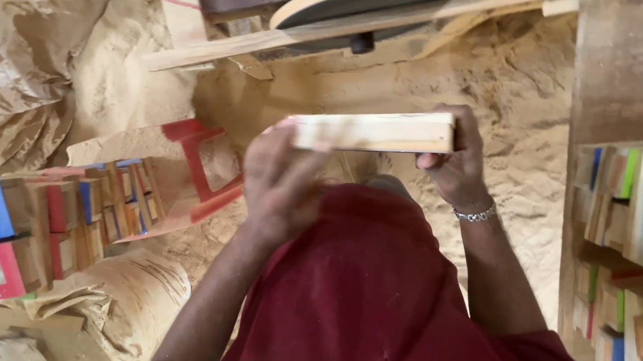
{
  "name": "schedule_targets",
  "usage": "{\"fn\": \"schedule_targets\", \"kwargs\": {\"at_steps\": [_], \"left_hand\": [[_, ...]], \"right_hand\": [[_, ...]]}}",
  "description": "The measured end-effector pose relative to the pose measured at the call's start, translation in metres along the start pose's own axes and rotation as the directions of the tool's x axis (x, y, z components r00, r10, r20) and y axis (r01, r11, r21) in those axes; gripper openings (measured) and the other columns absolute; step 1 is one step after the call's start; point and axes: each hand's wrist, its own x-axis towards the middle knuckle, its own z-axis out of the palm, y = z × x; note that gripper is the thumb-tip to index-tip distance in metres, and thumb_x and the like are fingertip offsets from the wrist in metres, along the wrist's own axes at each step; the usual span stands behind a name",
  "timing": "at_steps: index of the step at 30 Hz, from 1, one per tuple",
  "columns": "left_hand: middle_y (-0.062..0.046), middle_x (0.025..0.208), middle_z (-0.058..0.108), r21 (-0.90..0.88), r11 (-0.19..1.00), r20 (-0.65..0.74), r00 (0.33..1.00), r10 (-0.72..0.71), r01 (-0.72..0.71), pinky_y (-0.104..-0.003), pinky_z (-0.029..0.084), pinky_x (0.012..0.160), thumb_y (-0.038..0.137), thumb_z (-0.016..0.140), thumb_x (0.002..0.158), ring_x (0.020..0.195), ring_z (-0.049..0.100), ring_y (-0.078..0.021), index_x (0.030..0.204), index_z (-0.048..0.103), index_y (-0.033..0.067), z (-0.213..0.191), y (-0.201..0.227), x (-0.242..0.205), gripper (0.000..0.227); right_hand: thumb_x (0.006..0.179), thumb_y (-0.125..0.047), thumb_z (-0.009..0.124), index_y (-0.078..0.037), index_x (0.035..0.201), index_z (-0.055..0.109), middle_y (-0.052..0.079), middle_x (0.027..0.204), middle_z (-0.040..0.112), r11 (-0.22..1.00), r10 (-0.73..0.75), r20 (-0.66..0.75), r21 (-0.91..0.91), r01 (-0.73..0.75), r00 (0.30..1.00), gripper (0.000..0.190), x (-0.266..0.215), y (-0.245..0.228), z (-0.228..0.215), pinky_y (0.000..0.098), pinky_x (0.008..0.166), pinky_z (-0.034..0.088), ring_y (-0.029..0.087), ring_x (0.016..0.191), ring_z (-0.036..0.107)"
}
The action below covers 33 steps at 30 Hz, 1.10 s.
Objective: The person sands the edges of small, colorful wooden blocks using a rotating belt sander. They handle the blocks one at a time, pressing them against the moving belt to smooth the surfaces, then place them on a nearby stack.
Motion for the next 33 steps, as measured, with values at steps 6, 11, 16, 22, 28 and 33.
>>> {"fn": "schedule_targets", "kwargs": {"at_steps": [6,11,16,22,28,33], "left_hand": [[-0.018,0.141,0.054,-0.079,0.974,0.437,0.885,-0.160,0.214,-0.051,0.039,0.115,0.028,0.075,0.093,0.132,0.053,-0.0345,0.143,0.047,-0.0016,0.025,0.021,0.034,0.065],[-0.011,0.131,0.060,-0.663,0.338,0.492,0.729,-0.476,0.668,-0.037,0.050,0.106,0.024,0.057,0.106,0.122,0.059,-0.0199,0.138,0.046,0.0001,0.068,0.003,0.019,0.041],[-0.008,0.118,0.062,-0.730,-0.078,0.552,0.518,-0.653,0.679,-0.031,0.055,0.093,0.024,0.050,0.107,0.103,0.059,-0.0118,0.127,0.047,0.0024,0.106,-0.011,0.005,0.029],[-0.007,0.097,0.065,-0.666,-0.136,0.552,0.361,-0.752,0.734,-0.033,0.056,0.076,0.023,0.049,0.107,0.084,0.062,-0.0141,0.112,0.059,-0.0016,0.121,-0.047,0.017,0.027],[-0.009,0.093,0.068,-0.631,-0.272,0.639,0.288,-0.714,0.726,-0.034,0.057,0.070,0.024,0.049,0.106,0.078,0.065,-0.0158,0.108,0.063,0.0004,0.114,-0.092,0.026,0.027],[-0.012,0.092,0.071,-0.575,-0.270,0.658,0.240,-0.714,0.772,-0.035,0.058,0.070,0.018,0.053,0.103,0.078,0.068,-0.0195,0.107,0.065,-0.0035,0.103,-0.112,0.030,0.024]], "right_hand": [[0.099,-0.036,0.077,-0.007,0.124,0.054,0.002,0.111,0.061,0.952,-0.115,0.183,-0.259,0.161,0.976,0.044,0.017,-0.012,-0.011,0.0305,0.093,0.056,0.011,0.106,0.060],[0.095,-0.035,0.076,-0.003,0.132,0.055,0.004,0.105,0.059,0.951,0.259,0.010,-0.179,-0.253,0.966,0.053,0.033,0.003,-0.006,0.0297,0.084,0.051,0.014,0.096,0.057],[0.111,-0.045,0.046,0.001,0.129,0.062,0.006,0.119,0.069,0.928,0.361,0.114,0.050,-0.368,0.926,0.052,0.042,0.041,0.039,0.0282,0.096,0.054,0.011,0.109,0.063],[0.107,-0.050,0.038,-0.002,0.116,0.063,0.008,0.104,0.071,0.863,0.503,-0.034,-0.045,-0.504,0.864,0.054,0.075,0.061,0.078,0.0311,0.077,0.061,0.015,0.091,0.070],[0.107,-0.049,0.038,-0.001,0.108,0.067,0.007,0.090,0.072,0.801,0.588,-0.050,-0.102,-0.590,0.807,0.056,0.109,0.059,0.101,0.0341,0.068,0.061,0.015,0.075,0.070],[0.106,-0.052,0.033,-0.004,0.097,0.067,0.006,0.082,0.070,0.761,0.621,-0.063,-0.189,-0.621,0.781,0.059,0.118,0.072,0.117,0.0340,0.067,0.061,0.016,0.070,0.070]]}}
